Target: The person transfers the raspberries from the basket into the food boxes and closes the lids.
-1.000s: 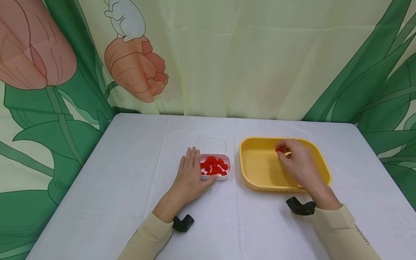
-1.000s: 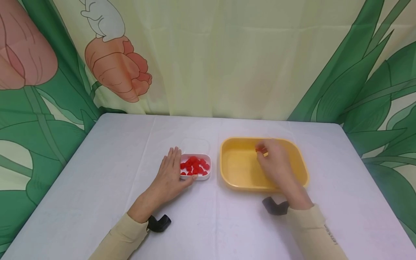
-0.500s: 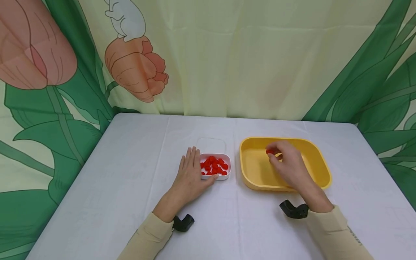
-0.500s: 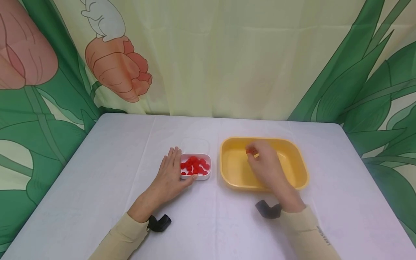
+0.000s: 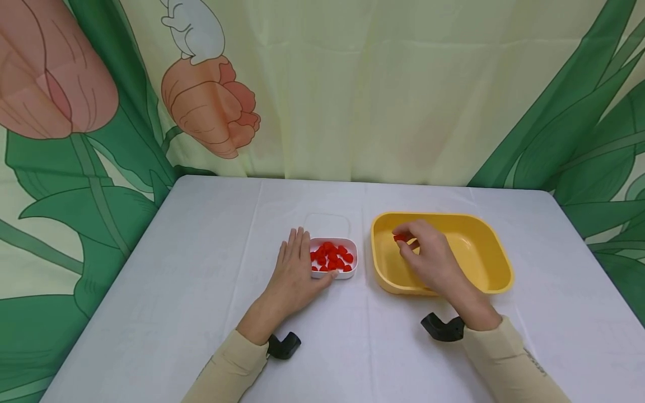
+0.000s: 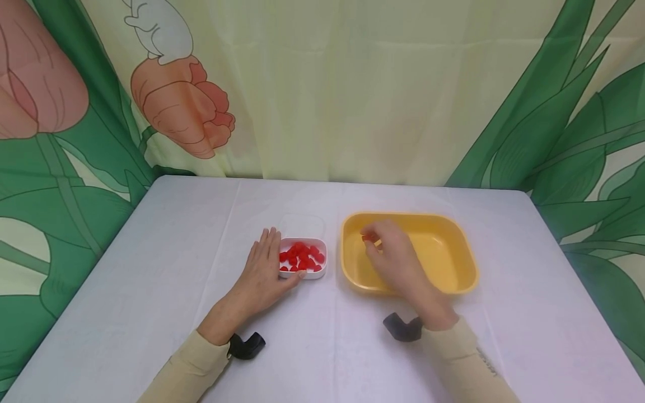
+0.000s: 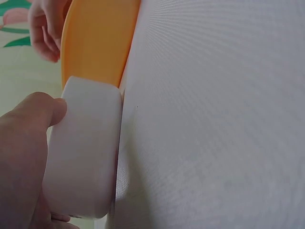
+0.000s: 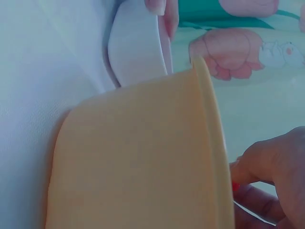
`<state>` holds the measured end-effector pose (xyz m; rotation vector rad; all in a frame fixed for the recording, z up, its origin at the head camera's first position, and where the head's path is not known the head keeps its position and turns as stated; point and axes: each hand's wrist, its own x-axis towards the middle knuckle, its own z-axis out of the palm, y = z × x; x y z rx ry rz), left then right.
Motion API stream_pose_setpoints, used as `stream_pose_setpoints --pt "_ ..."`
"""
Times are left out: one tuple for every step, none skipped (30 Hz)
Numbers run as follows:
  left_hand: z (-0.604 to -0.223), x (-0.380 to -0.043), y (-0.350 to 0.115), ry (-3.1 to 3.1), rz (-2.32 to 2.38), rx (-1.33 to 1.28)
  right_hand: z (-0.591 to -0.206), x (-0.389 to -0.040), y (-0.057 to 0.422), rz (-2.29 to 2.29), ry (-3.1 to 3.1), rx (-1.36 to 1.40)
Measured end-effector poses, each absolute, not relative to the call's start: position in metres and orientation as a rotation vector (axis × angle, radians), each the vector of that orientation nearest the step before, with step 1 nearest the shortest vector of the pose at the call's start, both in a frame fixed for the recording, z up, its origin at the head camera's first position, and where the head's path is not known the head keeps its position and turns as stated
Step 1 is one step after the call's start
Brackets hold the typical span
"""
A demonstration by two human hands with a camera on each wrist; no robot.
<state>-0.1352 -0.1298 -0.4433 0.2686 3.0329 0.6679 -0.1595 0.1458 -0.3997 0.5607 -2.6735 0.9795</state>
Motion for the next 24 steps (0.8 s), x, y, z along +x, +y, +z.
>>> stream_pose_setpoints --pt "-0.443 -0.135 -0.13 3.033 0.673 0.271 -0.399 -0.159 0.144 0.988 -2.664 0.573" --pt "-0.443 -0.135 -0.13 3.034 0.675 0.272 -0.398 -0.159 0.142 0.991 -2.66 0.583" --pt "-0.443 -0.135 -0.13 3.034 0.676 0.272 -0.398 -0.159 0.14 0.998 -2.657 0.593" --pt "-0.443 -0.135 -0.129 3.034 0.677 0.273 -0.397 -0.159 0.138 1.008 -2.654 0.603" --pt "-0.443 -0.135 -0.129 3.035 0.678 0.273 -0.396 -0.159 0.136 1.015 -2.653 0.611" --pt "-0.443 -0.135 -0.129 3.035 0.676 0.272 -0.396 -0.159 0.134 1.023 -2.652 0.62" --pt "-0.443 -0.136 -0.129 3.035 0.675 0.271 -0.395 -0.16 0.132 1.029 -2.655 0.627" --pt "-0.443 -0.136 -0.129 3.035 0.675 0.27 -0.395 -0.16 0.13 1.034 -2.659 0.633" --pt "-0.443 -0.136 -0.129 3.037 0.677 0.271 -0.395 -0.16 0.128 1.039 -2.662 0.638" --pt "-0.444 -0.136 -0.129 3.036 0.676 0.269 -0.394 -0.159 0.127 1.044 -2.667 0.642" --pt "-0.444 -0.136 -0.128 3.036 0.677 0.268 -0.393 -0.159 0.125 1.046 -2.669 0.647" --pt "-0.444 -0.136 -0.128 3.035 0.677 0.266 -0.392 -0.158 0.123 1.05 -2.672 0.651" --pt "-0.444 -0.135 -0.128 3.034 0.679 0.267 -0.392 -0.158 0.121 1.053 -2.677 0.654" --pt "-0.443 -0.135 -0.128 3.034 0.682 0.267 -0.391 -0.158 0.119 1.058 -2.676 0.662" --pt "-0.443 -0.135 -0.128 3.033 0.684 0.269 -0.39 -0.157 0.117 1.065 -2.67 0.675" --pt "-0.443 -0.135 -0.128 3.032 0.683 0.269 -0.389 -0.157 0.115 1.071 -2.663 0.688" --pt "-0.443 -0.135 -0.129 3.031 0.685 0.271 -0.389 -0.157 0.113 1.077 -2.652 0.706" --pt "-0.443 -0.135 -0.129 3.033 0.687 0.273 -0.389 -0.157 0.11 1.081 -2.642 0.724" --pt "-0.443 -0.135 -0.129 3.032 0.686 0.274 -0.389 -0.157 0.108 1.086 -2.63 0.742" --pt "-0.443 -0.135 -0.13 3.033 0.689 0.277 -0.389 -0.157 0.106 1.091 -2.617 0.762" --pt "-0.443 -0.135 -0.13 3.035 0.691 0.281 -0.389 -0.157 0.103 1.09 -2.609 0.779" --pt "-0.443 -0.135 -0.13 3.038 0.691 0.284 -0.389 -0.157 0.101 1.088 -2.606 0.793" --pt "-0.443 -0.135 -0.13 3.04 0.692 0.285 -0.39 -0.157 0.098 1.082 -2.606 0.807" --pt "-0.443 -0.134 -0.131 3.041 0.689 0.286 -0.39 -0.157 0.096 1.076 -2.609 0.819"
